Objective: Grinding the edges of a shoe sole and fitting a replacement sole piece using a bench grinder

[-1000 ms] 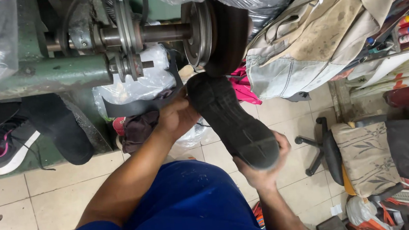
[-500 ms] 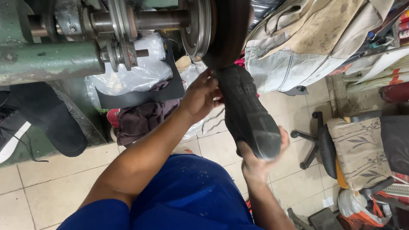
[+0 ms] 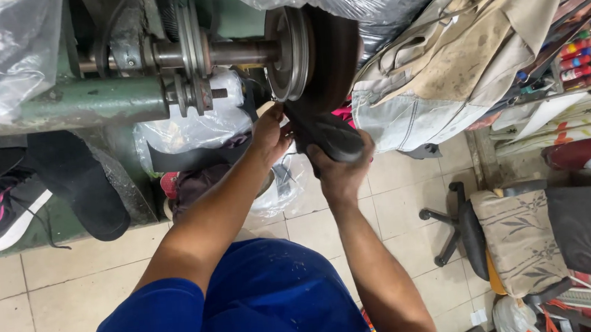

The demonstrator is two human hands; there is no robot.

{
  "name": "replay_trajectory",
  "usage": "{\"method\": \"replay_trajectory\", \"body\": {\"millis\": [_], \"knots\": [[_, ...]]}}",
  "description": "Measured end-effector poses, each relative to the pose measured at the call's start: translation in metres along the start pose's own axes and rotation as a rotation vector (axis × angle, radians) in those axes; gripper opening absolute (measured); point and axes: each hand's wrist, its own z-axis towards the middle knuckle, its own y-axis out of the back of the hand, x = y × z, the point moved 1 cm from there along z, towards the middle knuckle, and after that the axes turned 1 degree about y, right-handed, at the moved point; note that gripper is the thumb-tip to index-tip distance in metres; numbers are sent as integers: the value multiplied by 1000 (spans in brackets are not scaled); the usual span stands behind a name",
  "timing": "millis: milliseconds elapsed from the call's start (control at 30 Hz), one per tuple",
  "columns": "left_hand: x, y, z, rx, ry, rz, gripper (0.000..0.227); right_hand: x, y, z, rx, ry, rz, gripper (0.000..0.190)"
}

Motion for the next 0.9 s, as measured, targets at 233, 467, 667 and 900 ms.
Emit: {"method": "replay_trajectory", "body": {"millis": [233, 467, 667, 900], "knots": [[18, -38, -124, 202, -58, 236, 37, -11, 148, -49, -4, 186, -71, 103], [-31, -5, -178, 794, -67, 60, 67, 5, 173, -72, 217, 696, -155, 120], [-38, 16, -146, 507, 6, -60, 28, -5, 108, -42, 247, 796, 35, 116], [-30, 61, -156, 378, 161, -16, 29, -9, 137, -57, 352, 564, 379, 108]]}}
